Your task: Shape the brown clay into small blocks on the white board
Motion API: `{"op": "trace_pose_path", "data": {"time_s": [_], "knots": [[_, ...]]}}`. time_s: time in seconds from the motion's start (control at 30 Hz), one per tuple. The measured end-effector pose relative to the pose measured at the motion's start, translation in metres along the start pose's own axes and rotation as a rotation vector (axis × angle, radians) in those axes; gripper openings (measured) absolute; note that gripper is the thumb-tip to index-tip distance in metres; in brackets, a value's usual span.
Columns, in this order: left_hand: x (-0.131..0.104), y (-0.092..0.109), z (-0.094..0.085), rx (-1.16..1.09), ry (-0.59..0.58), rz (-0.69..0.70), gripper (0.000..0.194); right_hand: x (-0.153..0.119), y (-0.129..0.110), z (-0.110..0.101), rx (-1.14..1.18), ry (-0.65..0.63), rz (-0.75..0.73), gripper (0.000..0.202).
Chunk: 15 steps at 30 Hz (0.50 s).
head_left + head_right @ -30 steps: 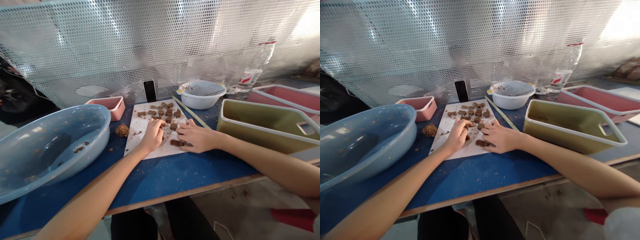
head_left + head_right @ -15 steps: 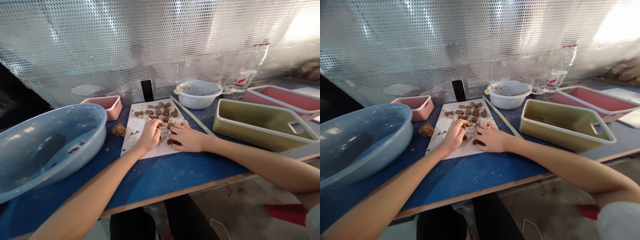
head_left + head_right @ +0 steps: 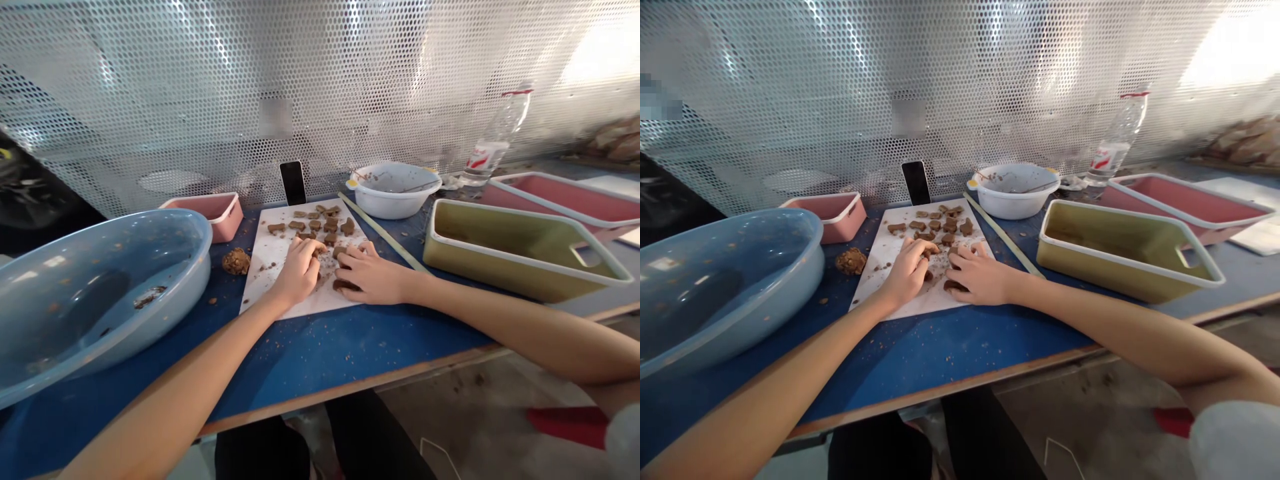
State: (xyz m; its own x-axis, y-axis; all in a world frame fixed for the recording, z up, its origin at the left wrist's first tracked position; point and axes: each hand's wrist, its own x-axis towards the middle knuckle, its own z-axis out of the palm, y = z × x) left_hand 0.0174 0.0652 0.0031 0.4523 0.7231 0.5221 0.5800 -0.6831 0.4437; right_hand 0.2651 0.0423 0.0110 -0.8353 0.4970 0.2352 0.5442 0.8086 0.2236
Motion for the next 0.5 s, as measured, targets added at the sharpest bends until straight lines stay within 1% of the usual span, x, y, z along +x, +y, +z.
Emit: {"op": "trace_pose_path", "data": {"time_s": [0.1, 0.33, 0.5], "knots": [[-0.0003, -0.0007, 0.0, -0.003, 0.002, 0.006, 0.026, -0.0001, -0.0002, 0.0006, 0.016, -0.005, -0.003, 0.04], [0.0003, -0.0004, -0.0009, 0.015, -0.017, -0.003, 0.028, 0.0016, 0.0005, -0.0013, 0.0, 0.051, 0.057, 0.045], [0.0005, 0.0005, -0.0006, 0.003, 0.0, 0.001, 0.027, 0.0071, -0.0064, -0.0016, -0.04, 0.035, 0.04, 0.039]]}}
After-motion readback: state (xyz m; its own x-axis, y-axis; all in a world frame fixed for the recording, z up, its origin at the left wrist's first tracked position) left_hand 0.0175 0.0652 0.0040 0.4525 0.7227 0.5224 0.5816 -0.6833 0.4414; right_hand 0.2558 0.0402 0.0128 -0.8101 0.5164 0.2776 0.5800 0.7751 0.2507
